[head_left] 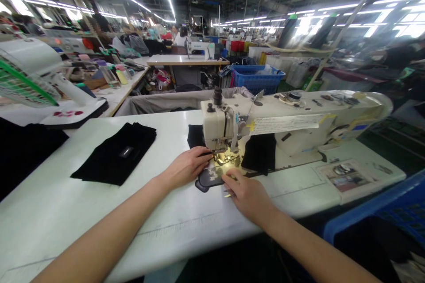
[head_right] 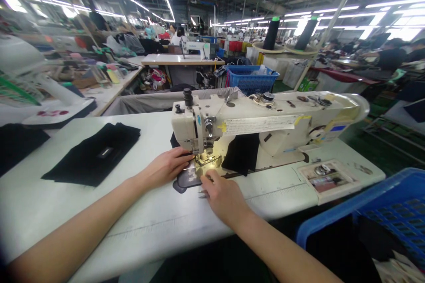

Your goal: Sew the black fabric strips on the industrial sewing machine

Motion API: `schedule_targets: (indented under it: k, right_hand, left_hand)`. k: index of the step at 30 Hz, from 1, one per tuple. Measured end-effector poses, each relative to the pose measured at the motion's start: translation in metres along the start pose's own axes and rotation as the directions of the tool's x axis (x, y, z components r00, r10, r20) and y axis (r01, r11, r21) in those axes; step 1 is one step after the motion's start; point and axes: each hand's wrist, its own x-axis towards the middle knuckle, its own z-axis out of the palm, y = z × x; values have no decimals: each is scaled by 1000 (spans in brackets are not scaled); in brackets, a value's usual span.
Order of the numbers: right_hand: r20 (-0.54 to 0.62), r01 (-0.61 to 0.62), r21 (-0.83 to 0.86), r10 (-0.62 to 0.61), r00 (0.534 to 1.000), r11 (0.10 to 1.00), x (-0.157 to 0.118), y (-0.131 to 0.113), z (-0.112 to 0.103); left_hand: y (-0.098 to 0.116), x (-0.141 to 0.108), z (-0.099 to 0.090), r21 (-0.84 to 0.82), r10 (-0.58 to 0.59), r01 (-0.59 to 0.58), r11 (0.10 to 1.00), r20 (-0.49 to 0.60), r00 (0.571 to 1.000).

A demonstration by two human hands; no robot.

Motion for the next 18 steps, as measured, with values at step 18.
schedule_targets:
  k: [18]
  right_hand:
    - [-171,172,25,-165,971,985,-24,-15,-11]
  left_hand:
    - [64,-62,-10,212,90,-56,976,-152,984]
